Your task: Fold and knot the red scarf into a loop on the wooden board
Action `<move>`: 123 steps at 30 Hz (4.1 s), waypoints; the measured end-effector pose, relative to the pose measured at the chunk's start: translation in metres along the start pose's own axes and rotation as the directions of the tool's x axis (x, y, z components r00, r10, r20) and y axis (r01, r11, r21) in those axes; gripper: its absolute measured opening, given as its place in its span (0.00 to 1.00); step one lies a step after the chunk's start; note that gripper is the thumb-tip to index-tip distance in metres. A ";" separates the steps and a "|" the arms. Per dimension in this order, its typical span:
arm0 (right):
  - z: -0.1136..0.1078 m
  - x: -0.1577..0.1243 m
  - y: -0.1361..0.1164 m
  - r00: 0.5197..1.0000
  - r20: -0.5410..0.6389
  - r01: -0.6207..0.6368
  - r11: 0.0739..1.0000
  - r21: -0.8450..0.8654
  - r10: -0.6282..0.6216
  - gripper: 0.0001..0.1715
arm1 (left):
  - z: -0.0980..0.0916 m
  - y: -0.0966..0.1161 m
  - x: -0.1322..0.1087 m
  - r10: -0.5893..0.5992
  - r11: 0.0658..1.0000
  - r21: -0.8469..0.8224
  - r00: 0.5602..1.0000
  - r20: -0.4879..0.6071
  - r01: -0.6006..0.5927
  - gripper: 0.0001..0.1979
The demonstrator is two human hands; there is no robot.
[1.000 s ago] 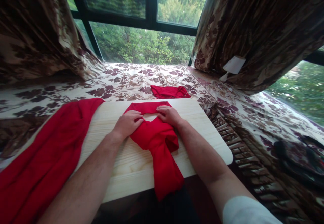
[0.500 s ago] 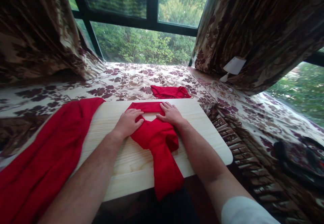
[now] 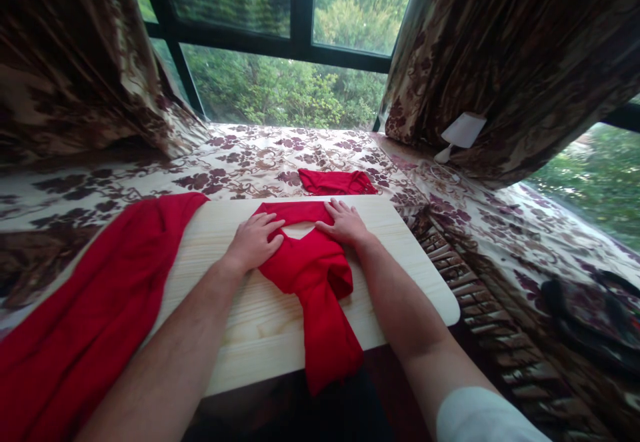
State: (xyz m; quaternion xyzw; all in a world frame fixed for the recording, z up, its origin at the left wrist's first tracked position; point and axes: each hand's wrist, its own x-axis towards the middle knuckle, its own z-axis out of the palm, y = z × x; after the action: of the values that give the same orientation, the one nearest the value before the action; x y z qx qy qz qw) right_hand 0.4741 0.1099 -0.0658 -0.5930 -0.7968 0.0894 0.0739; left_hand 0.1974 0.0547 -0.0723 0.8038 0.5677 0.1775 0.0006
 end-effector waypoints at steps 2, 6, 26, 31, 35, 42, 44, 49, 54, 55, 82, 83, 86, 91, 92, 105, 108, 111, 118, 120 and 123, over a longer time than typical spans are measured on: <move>0.000 0.001 0.004 1.000 0.001 -0.014 1.000 0.004 0.014 0.54 | 0.002 -0.001 0.000 0.010 1.000 -0.001 1.000 0.026 -0.010 0.25; 0.003 0.003 0.006 0.999 -0.005 -0.036 0.999 0.016 0.036 0.49 | 0.003 -0.002 0.001 0.018 1.000 -0.003 0.998 0.060 -0.018 0.29; -0.002 -0.043 0.007 0.949 -0.263 -0.033 0.884 0.466 0.174 0.32 | -0.015 0.010 -0.042 -0.221 0.864 -0.470 0.975 -0.036 0.179 0.31; 0.001 -0.090 -0.029 0.949 -0.275 0.260 0.880 0.398 -0.156 0.35 | -0.020 0.052 -0.081 -0.015 0.977 -0.213 1.000 0.009 0.017 0.34; 0.004 -0.107 -0.048 0.964 -0.144 0.254 0.936 0.246 -0.223 0.39 | -0.017 0.066 -0.090 -0.040 0.993 -0.104 0.995 0.096 0.050 0.36; 0.012 -0.107 -0.047 0.960 -0.158 0.259 0.945 0.198 -0.229 0.40 | -0.014 0.065 -0.088 -0.058 0.994 -0.084 0.994 0.089 0.066 0.37; 0.013 -0.107 -0.045 0.959 -0.175 0.257 0.943 0.213 -0.222 0.39 | -0.014 0.064 -0.088 -0.059 0.993 -0.093 0.995 0.085 0.067 0.37; 0.016 -0.106 -0.044 0.961 -0.202 0.237 0.942 0.238 -0.191 0.36 | -0.013 0.064 -0.088 -0.068 0.992 -0.102 0.995 0.074 0.075 0.37; 0.017 -0.104 -0.044 0.958 -0.224 0.231 0.946 0.228 -0.180 0.36 | -0.012 0.063 -0.088 -0.065 0.994 -0.079 0.996 0.067 0.070 0.37; 0.017 -0.104 -0.044 0.957 -0.231 0.228 0.948 0.224 -0.176 0.36 | -0.012 0.063 -0.088 -0.067 0.995 -0.073 0.995 0.069 0.072 0.37; 0.000 -0.122 -0.049 0.903 -0.275 0.389 0.901 0.194 -0.331 0.31 | -0.027 0.071 -0.098 0.181 0.976 -0.121 0.983 -0.005 -0.180 0.28; 0.000 -0.122 -0.050 0.913 -0.259 0.366 0.912 0.183 -0.314 0.31 | -0.026 0.070 -0.097 0.190 0.972 -0.143 0.982 -0.004 -0.189 0.28; 0.000 -0.122 -0.050 0.931 -0.230 0.322 0.933 0.157 -0.283 0.30 | -0.023 0.067 -0.095 0.212 0.961 -0.180 0.977 -0.012 -0.210 0.27; 0.001 -0.122 -0.050 0.930 -0.220 0.330 0.931 0.154 -0.293 0.31 | -0.023 0.066 -0.094 0.215 0.959 -0.186 0.976 -0.021 -0.215 0.27; 0.001 -0.122 -0.051 0.929 -0.223 0.332 0.929 0.160 -0.294 0.31 | -0.023 0.067 -0.095 0.217 0.958 -0.188 0.976 -0.024 -0.217 0.27; 0.016 -0.114 -0.006 0.929 -0.323 0.057 0.792 0.608 0.182 0.20 | -0.022 0.064 -0.097 0.099 0.966 -0.225 0.987 -0.125 -0.126 0.34; 0.018 -0.120 -0.003 0.928 -0.323 0.054 0.789 0.612 0.188 0.20 | -0.021 0.064 -0.097 0.085 0.963 -0.245 0.988 -0.132 -0.115 0.34; 0.017 -0.123 -0.008 0.919 -0.332 0.048 0.774 0.631 0.213 0.20 | -0.020 0.064 -0.097 0.076 0.961 -0.253 0.988 -0.134 -0.109 0.33; 0.015 -0.123 -0.013 0.916 -0.354 0.072 0.792 0.606 0.188 0.19 | -0.020 0.056 -0.089 -0.149 0.823 -0.564 0.984 -0.094 0.071 0.37; 0.016 -0.122 -0.011 0.916 -0.351 0.067 0.785 0.615 0.197 0.19 | -0.019 0.053 -0.088 -0.251 0.731 -0.669 0.965 -0.083 0.133 0.38; 0.016 -0.122 -0.010 0.918 -0.340 0.056 0.781 0.623 0.205 0.18 | -0.015 0.053 -0.093 -0.286 0.705 -0.701 0.949 -0.136 0.112 0.40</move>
State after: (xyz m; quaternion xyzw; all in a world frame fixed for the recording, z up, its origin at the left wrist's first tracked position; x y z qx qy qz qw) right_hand 0.4962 -0.0105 -0.0805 -0.5727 -0.6668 0.2296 0.4179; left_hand 0.2147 -0.0524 -0.0738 0.6531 0.5420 0.4665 0.2492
